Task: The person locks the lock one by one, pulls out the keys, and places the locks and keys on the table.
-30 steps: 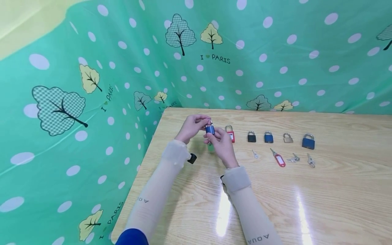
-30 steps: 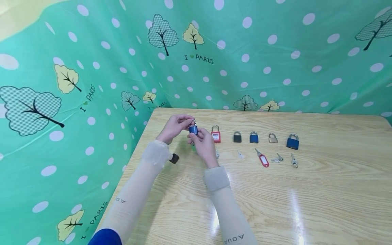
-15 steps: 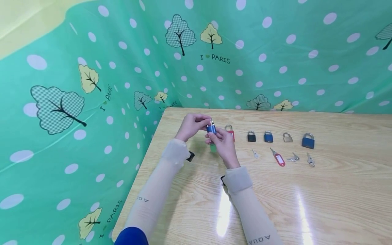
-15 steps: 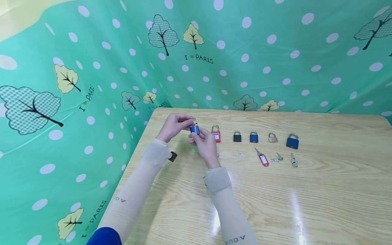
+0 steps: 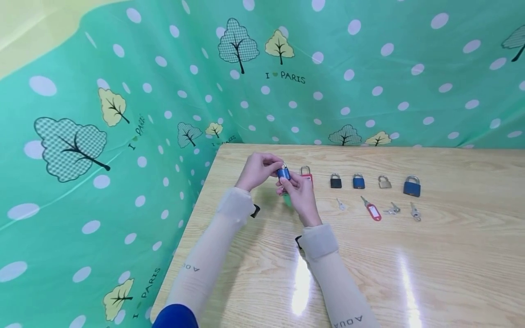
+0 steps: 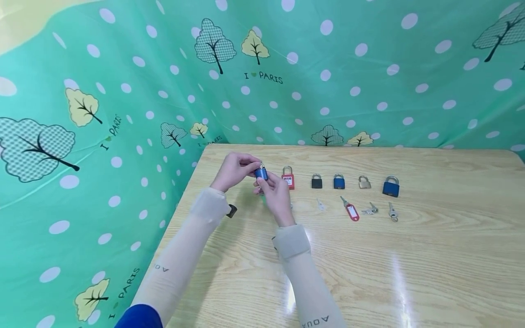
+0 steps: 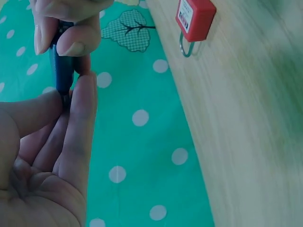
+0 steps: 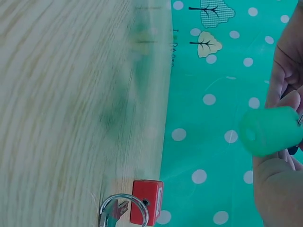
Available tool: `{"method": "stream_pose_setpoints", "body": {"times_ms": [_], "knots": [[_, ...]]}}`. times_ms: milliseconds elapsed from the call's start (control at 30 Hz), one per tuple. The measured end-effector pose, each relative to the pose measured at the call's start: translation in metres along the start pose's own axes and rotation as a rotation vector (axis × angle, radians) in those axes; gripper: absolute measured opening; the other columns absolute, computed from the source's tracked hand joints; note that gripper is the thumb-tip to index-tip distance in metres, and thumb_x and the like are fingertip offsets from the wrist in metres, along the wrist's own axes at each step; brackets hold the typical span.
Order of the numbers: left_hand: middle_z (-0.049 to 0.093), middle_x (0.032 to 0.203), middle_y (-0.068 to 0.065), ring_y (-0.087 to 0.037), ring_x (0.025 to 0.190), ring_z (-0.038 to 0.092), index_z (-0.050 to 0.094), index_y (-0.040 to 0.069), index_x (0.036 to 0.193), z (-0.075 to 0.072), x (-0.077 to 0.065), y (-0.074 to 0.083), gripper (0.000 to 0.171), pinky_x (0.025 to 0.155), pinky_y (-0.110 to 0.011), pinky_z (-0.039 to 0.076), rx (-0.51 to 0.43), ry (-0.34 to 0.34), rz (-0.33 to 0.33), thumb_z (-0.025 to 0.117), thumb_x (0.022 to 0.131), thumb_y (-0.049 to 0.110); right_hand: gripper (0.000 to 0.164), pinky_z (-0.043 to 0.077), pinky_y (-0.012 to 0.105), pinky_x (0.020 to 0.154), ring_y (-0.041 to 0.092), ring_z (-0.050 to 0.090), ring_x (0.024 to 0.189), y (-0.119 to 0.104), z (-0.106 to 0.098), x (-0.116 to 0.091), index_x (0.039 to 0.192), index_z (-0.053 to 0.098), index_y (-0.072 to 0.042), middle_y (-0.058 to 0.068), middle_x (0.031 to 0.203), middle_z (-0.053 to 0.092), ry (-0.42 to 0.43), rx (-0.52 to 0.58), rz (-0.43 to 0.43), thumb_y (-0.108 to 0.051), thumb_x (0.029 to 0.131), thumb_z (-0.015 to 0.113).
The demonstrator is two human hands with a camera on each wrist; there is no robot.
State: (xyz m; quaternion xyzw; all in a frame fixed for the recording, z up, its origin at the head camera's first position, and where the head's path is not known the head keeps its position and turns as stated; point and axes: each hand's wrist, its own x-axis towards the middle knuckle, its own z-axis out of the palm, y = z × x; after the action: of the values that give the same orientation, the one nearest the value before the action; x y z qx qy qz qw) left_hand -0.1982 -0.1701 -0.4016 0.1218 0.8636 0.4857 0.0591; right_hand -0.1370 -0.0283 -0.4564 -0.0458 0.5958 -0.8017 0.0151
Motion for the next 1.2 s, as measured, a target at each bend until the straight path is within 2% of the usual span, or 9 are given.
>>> {"method": "stream_pose_setpoints", "body": {"times_ms": [100, 333, 533, 633, 800, 933, 1033, 1200], "knots": [[0.069, 0.086, -0.006, -0.016, 0.07, 0.068, 0.071, 0.003, 0.097, 0.003, -0.001, -0.002, 0.014, 0.065, -0.026, 0.056, -0.013, 0.02, 0.002, 0.064, 0.092, 0.014, 0.035, 0.056, 0.031, 0.068, 0.016, 0.064, 0.068, 0.003, 0.0, 0.001, 0.127, 0.054, 0.006, 0.029, 0.096, 0.062, 0.001, 0.009, 0.013, -0.01, 0.096, 0.055], [0.069, 0.081, -0.006, -0.017, 0.068, 0.067, 0.07, 0.003, 0.092, 0.009, -0.002, -0.006, 0.01, 0.068, -0.036, 0.057, -0.03, 0.053, -0.023, 0.064, 0.092, 0.012, 0.039, 0.055, 0.041, 0.072, 0.017, 0.063, 0.068, 0.006, 0.001, 0.001, 0.131, 0.051, 0.005, 0.023, 0.095, 0.063, 0.013, -0.019, 0.049, -0.012, 0.096, 0.055], [0.07, 0.079, -0.004, -0.016, 0.066, 0.067, 0.07, 0.005, 0.091, 0.011, -0.004, -0.007, 0.01, 0.062, -0.029, 0.055, -0.002, 0.052, -0.043, 0.064, 0.092, 0.013, 0.038, 0.056, 0.037, 0.068, 0.017, 0.062, 0.067, 0.009, 0.001, 0.0, 0.13, 0.052, 0.006, 0.029, 0.098, 0.062, 0.012, -0.025, 0.04, -0.011, 0.096, 0.056], [0.07, 0.081, -0.004, -0.016, 0.068, 0.068, 0.07, 0.005, 0.094, 0.011, -0.003, -0.009, 0.011, 0.063, -0.027, 0.055, -0.033, 0.035, -0.047, 0.063, 0.093, 0.014, 0.038, 0.056, 0.036, 0.067, 0.024, 0.063, 0.069, 0.01, 0.001, 0.001, 0.13, 0.053, 0.004, 0.027, 0.098, 0.063, 0.021, -0.034, 0.04, -0.012, 0.095, 0.057], [0.07, 0.086, -0.006, -0.019, 0.069, 0.069, 0.069, 0.005, 0.096, 0.007, -0.002, -0.006, 0.013, 0.066, -0.028, 0.056, -0.101, 0.051, -0.055, 0.063, 0.093, 0.015, 0.039, 0.055, 0.037, 0.069, 0.035, 0.061, 0.076, 0.007, 0.003, 0.005, 0.131, 0.053, 0.0, 0.026, 0.101, 0.063, 0.007, -0.027, 0.023, -0.016, 0.095, 0.057], [0.069, 0.093, -0.007, -0.02, 0.075, 0.069, 0.069, 0.006, 0.104, 0.004, 0.001, -0.003, 0.021, 0.071, -0.03, 0.056, -0.142, 0.019, -0.048, 0.066, 0.091, 0.021, 0.036, 0.055, 0.037, 0.066, 0.028, 0.062, 0.07, 0.001, 0.005, 0.009, 0.128, 0.055, -0.001, 0.027, 0.101, 0.063, 0.027, -0.028, -0.014, -0.016, 0.096, 0.057], [0.068, 0.097, -0.008, -0.021, 0.081, 0.069, 0.066, 0.007, 0.114, 0.002, 0.002, -0.003, 0.03, 0.076, -0.031, 0.055, -0.186, -0.028, -0.069, 0.07, 0.089, 0.023, 0.032, 0.055, 0.036, 0.063, 0.019, 0.062, 0.064, -0.002, 0.005, 0.01, 0.123, 0.059, -0.001, 0.023, 0.095, 0.066, 0.058, -0.047, -0.026, -0.016, 0.095, 0.058], [0.068, 0.098, -0.009, -0.021, 0.087, 0.067, 0.063, 0.008, 0.121, 0.001, 0.0, -0.006, 0.037, 0.083, -0.033, 0.052, -0.213, -0.057, -0.1, 0.071, 0.087, 0.018, 0.029, 0.056, 0.033, 0.062, 0.016, 0.063, 0.062, -0.003, 0.005, 0.011, 0.119, 0.061, 0.0, 0.018, 0.092, 0.068, 0.073, -0.049, 0.005, -0.015, 0.094, 0.06]]}}
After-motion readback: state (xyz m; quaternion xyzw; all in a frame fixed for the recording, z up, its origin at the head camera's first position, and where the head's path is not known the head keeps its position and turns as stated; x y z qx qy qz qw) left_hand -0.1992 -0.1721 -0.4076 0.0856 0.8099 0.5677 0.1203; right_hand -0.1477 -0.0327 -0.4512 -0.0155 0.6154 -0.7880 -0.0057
